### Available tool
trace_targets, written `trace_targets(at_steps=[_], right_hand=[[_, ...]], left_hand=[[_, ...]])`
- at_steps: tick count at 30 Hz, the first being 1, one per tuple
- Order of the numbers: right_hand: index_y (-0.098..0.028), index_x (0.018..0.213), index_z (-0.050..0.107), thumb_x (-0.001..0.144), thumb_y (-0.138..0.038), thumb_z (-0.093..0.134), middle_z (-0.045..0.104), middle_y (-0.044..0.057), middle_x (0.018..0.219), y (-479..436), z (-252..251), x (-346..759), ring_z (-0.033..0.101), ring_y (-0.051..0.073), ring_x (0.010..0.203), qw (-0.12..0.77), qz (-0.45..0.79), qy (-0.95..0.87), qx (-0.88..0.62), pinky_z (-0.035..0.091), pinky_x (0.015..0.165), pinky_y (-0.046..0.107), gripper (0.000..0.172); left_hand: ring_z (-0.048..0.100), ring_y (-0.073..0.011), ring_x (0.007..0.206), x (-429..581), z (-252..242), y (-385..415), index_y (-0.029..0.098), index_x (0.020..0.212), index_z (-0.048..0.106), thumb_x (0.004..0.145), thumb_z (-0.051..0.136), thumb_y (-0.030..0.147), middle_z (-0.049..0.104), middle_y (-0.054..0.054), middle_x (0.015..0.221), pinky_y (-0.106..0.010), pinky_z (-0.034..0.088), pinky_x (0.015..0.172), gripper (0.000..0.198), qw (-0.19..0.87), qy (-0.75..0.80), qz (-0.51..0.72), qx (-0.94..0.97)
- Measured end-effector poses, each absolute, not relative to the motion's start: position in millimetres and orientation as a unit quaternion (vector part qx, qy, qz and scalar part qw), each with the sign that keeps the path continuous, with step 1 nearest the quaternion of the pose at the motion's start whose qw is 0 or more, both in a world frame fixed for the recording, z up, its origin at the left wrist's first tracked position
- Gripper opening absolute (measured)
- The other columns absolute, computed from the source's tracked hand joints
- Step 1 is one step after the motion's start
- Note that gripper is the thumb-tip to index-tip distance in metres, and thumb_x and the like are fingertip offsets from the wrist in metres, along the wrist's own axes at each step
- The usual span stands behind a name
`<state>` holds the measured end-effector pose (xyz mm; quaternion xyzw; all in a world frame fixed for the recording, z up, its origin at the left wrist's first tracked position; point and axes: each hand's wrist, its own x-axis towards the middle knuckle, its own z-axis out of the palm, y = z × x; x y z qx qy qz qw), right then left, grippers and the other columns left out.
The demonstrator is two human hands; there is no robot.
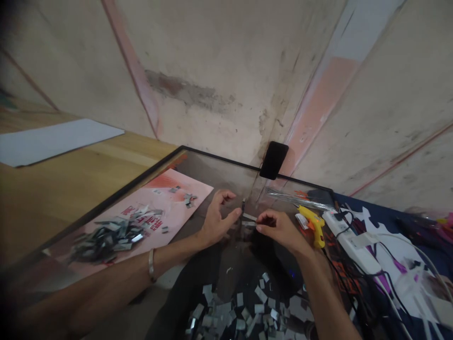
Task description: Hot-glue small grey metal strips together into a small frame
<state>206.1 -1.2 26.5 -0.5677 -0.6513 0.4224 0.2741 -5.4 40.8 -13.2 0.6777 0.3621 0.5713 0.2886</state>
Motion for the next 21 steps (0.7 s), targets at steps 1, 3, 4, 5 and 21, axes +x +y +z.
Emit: trace_targets(at_steps=[1, 3, 4, 5, 21], right_hand=[[-0.017, 0.085, 0.064, 0.074, -0.035, 0.068, 0.062, 0.002, 0.081, -2.5, 20.6, 203.3, 0.055, 0.015, 0.074, 0.263, 0.401, -0.664, -0.574, 0.041, 0.068, 0.027, 0.022], [-0.017, 0.082, 0.064, 0.076, -0.032, 0.066, 0.061, 0.002, 0.079, -7.4, 7.9, 198.2, 0.055, 0.015, 0.073, 0.256, 0.351, -0.683, -0.587, 0.041, 0.067, 0.027, 0.017], [-0.017, 0.082, 0.064, 0.076, -0.031, 0.065, 0.061, 0.002, 0.081, -10.9, 1.5, 196.5, 0.055, 0.015, 0.074, 0.260, 0.327, -0.687, -0.595, 0.041, 0.068, 0.027, 0.015], [-0.017, 0.083, 0.064, 0.077, -0.030, 0.064, 0.061, 0.002, 0.081, -14.8, -4.6, 195.4, 0.055, 0.015, 0.075, 0.266, 0.309, -0.686, -0.602, 0.041, 0.068, 0.027, 0.014], [-0.021, 0.094, 0.068, 0.076, -0.015, 0.064, 0.059, 0.003, 0.092, -40.9, -27.5, 187.7, 0.055, 0.016, 0.087, 0.291, 0.190, -0.712, -0.610, 0.043, 0.079, 0.030, 0.020]], left_hand=[[0.052, -0.0200, 0.096, -5.1, -15.8, 44.4, 0.017, 0.105, 0.053, 0.076, 0.063, 0.024, 0.057, -0.007, 0.100, -0.034, 0.042, 0.087, 0.031, 0.295, 0.377, 0.567, 0.670], [0.053, -0.0202, 0.099, -3.9, -21.0, 50.6, 0.017, 0.109, 0.053, 0.078, 0.063, 0.025, 0.058, -0.007, 0.104, -0.035, 0.042, 0.089, 0.033, 0.325, 0.404, 0.545, 0.659], [0.054, -0.0201, 0.099, -3.0, -23.3, 52.8, 0.017, 0.110, 0.054, 0.078, 0.062, 0.026, 0.059, -0.008, 0.106, -0.035, 0.042, 0.089, 0.034, 0.342, 0.409, 0.530, 0.659], [0.055, -0.0199, 0.099, -2.1, -25.3, 54.4, 0.017, 0.111, 0.055, 0.079, 0.062, 0.027, 0.060, -0.008, 0.107, -0.034, 0.042, 0.089, 0.034, 0.357, 0.409, 0.517, 0.662], [0.060, -0.0205, 0.100, 2.5, -46.3, 64.0, 0.019, 0.115, 0.061, 0.081, 0.060, 0.041, 0.067, -0.007, 0.108, -0.032, 0.043, 0.083, 0.040, 0.430, 0.388, 0.457, 0.675]])
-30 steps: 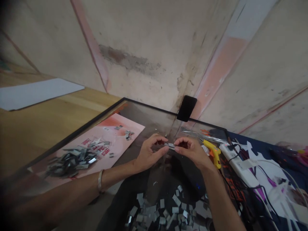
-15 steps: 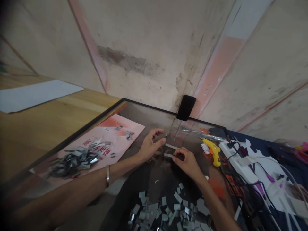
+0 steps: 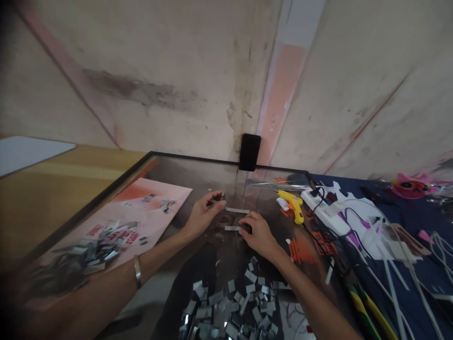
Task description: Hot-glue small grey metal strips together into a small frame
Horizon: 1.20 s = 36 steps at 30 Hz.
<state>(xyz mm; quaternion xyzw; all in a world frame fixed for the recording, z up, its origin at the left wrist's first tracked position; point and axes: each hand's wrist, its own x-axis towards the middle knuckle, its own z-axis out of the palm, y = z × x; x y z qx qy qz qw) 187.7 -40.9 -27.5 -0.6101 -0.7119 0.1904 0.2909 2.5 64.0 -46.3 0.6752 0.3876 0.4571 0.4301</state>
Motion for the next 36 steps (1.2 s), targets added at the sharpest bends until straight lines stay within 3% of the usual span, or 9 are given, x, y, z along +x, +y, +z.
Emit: trace_targets(at_steps=[11, 15, 17, 20, 23, 30, 36], right_hand=[[-0.021, 0.096, 0.065, 0.084, -0.017, 0.054, 0.060, 0.003, 0.091, -46.8, -4.7, 190.5, 0.057, 0.014, 0.083, 0.315, 0.121, -0.700, -0.629, 0.045, 0.076, 0.027, 0.017], [-0.019, 0.102, 0.063, 0.089, -0.023, 0.046, 0.063, 0.007, 0.096, -42.7, 9.2, 215.2, 0.057, 0.018, 0.092, 0.241, -0.006, -0.666, -0.705, 0.044, 0.083, 0.031, 0.022], [-0.014, 0.106, 0.061, 0.090, -0.025, 0.042, 0.063, 0.014, 0.101, -38.8, 12.2, 238.6, 0.056, 0.024, 0.099, 0.181, -0.129, -0.587, -0.778, 0.042, 0.087, 0.037, 0.027], [-0.007, 0.104, 0.061, 0.088, -0.033, 0.045, 0.063, 0.022, 0.099, -36.1, 10.2, 276.1, 0.058, 0.032, 0.096, 0.075, -0.208, -0.477, -0.851, 0.043, 0.080, 0.042, 0.035], [-0.008, 0.093, 0.065, 0.087, -0.037, 0.043, 0.065, 0.023, 0.092, -38.7, 4.8, 303.6, 0.063, 0.031, 0.086, 0.024, -0.160, -0.446, -0.880, 0.044, 0.071, 0.038, 0.036], [-0.017, 0.074, 0.067, 0.084, -0.044, 0.043, 0.065, 0.012, 0.066, -36.6, -3.4, 332.9, 0.064, 0.024, 0.070, 0.040, -0.020, -0.479, -0.877, 0.040, 0.059, 0.029, 0.038], [-0.019, 0.068, 0.061, 0.083, -0.039, 0.043, 0.064, 0.012, 0.069, -31.4, -17.7, 355.7, 0.059, 0.024, 0.068, 0.087, -0.026, -0.496, -0.864, 0.037, 0.059, 0.031, 0.031]], left_hand=[[0.060, -0.0208, 0.097, 1.1, -46.7, 61.6, 0.018, 0.116, 0.060, 0.081, 0.059, 0.043, 0.065, -0.008, 0.107, -0.032, 0.044, 0.082, 0.043, 0.434, 0.393, 0.439, 0.682], [0.059, -0.0205, 0.098, 2.1, -46.1, 60.8, 0.018, 0.117, 0.060, 0.081, 0.060, 0.042, 0.065, -0.007, 0.107, -0.032, 0.043, 0.083, 0.043, 0.439, 0.392, 0.440, 0.678], [0.059, -0.0201, 0.098, 2.5, -44.2, 59.9, 0.018, 0.116, 0.060, 0.080, 0.061, 0.041, 0.065, -0.007, 0.107, -0.032, 0.043, 0.084, 0.043, 0.437, 0.393, 0.441, 0.678], [0.059, -0.0200, 0.097, 3.3, -40.9, 58.5, 0.018, 0.114, 0.061, 0.080, 0.061, 0.040, 0.066, -0.007, 0.106, -0.032, 0.042, 0.084, 0.041, 0.436, 0.398, 0.440, 0.677], [0.060, -0.0201, 0.097, 4.6, -40.1, 58.2, 0.017, 0.114, 0.061, 0.080, 0.061, 0.038, 0.066, -0.008, 0.107, -0.033, 0.044, 0.084, 0.040, 0.446, 0.392, 0.447, 0.669], [0.062, -0.0200, 0.096, 6.3, -45.4, 61.5, 0.017, 0.111, 0.063, 0.080, 0.062, 0.036, 0.067, -0.008, 0.104, -0.032, 0.047, 0.082, 0.037, 0.442, 0.376, 0.479, 0.658], [0.061, -0.0193, 0.099, 4.4, -39.6, 61.9, 0.017, 0.111, 0.063, 0.083, 0.060, 0.032, 0.066, -0.008, 0.107, -0.032, 0.047, 0.087, 0.032, 0.438, 0.369, 0.482, 0.663]])
